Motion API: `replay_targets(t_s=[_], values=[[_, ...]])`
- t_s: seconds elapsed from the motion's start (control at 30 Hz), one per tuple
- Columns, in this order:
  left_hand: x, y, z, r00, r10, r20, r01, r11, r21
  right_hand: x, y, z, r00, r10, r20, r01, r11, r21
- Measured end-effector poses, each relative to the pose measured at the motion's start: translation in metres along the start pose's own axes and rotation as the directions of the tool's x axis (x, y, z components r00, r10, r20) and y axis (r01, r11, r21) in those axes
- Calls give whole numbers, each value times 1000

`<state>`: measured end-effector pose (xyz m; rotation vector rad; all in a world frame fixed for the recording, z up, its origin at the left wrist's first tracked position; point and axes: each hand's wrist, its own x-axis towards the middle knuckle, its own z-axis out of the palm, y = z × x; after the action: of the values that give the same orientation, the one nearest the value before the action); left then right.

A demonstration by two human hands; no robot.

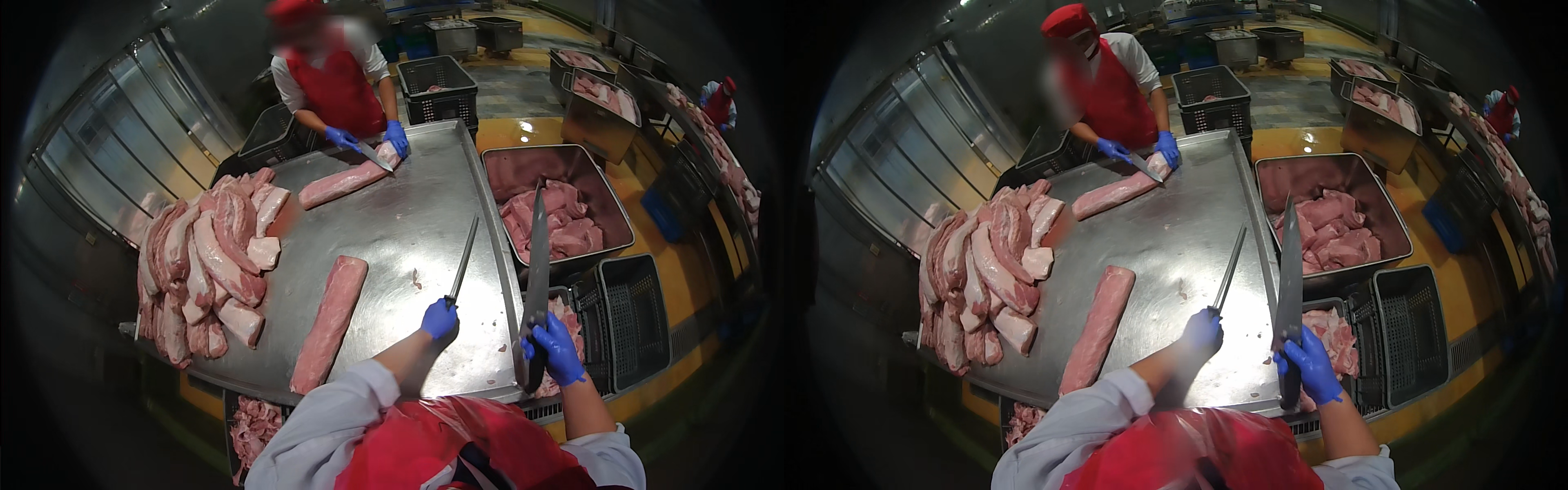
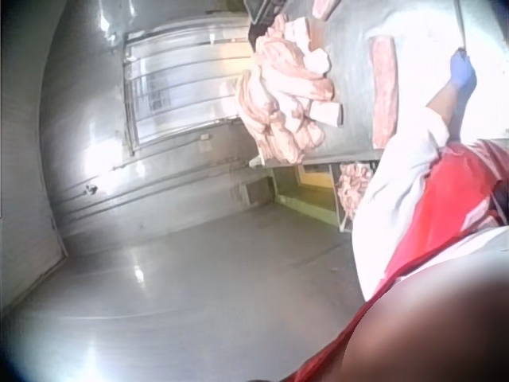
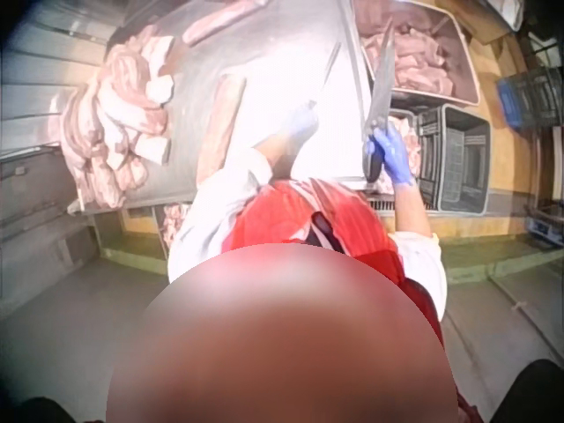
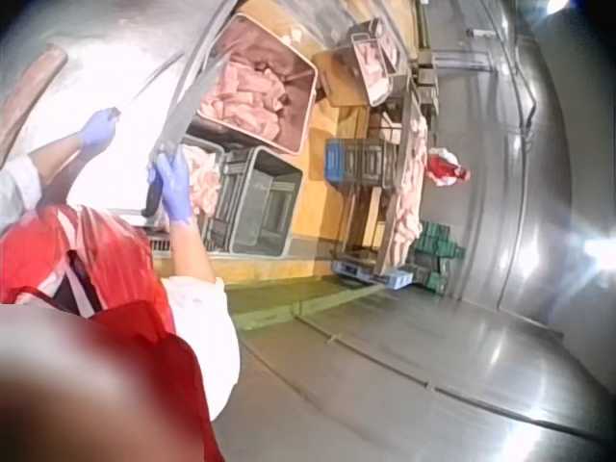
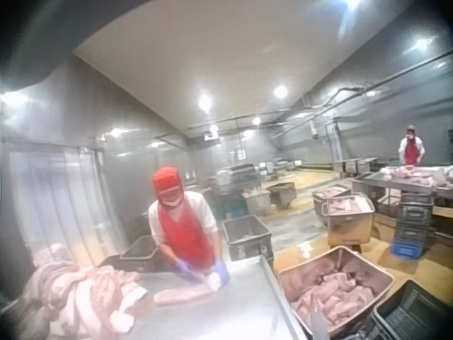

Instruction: The person trims fat and sinew from pork loins using a knife and places the trimmed pieces into a metal tray. The person repeatedly handles multiple pork loins, separating fat and meat, and organizes the trimmed meat on the table.

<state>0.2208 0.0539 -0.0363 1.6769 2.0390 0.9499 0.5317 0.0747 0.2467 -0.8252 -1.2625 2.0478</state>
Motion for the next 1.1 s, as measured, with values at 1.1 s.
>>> replay_targets(t_s=[1.1], values=[[151,217,-454,721,687,89,-651,629,425,49,-33,98,996,35,87,-42,995,85]])
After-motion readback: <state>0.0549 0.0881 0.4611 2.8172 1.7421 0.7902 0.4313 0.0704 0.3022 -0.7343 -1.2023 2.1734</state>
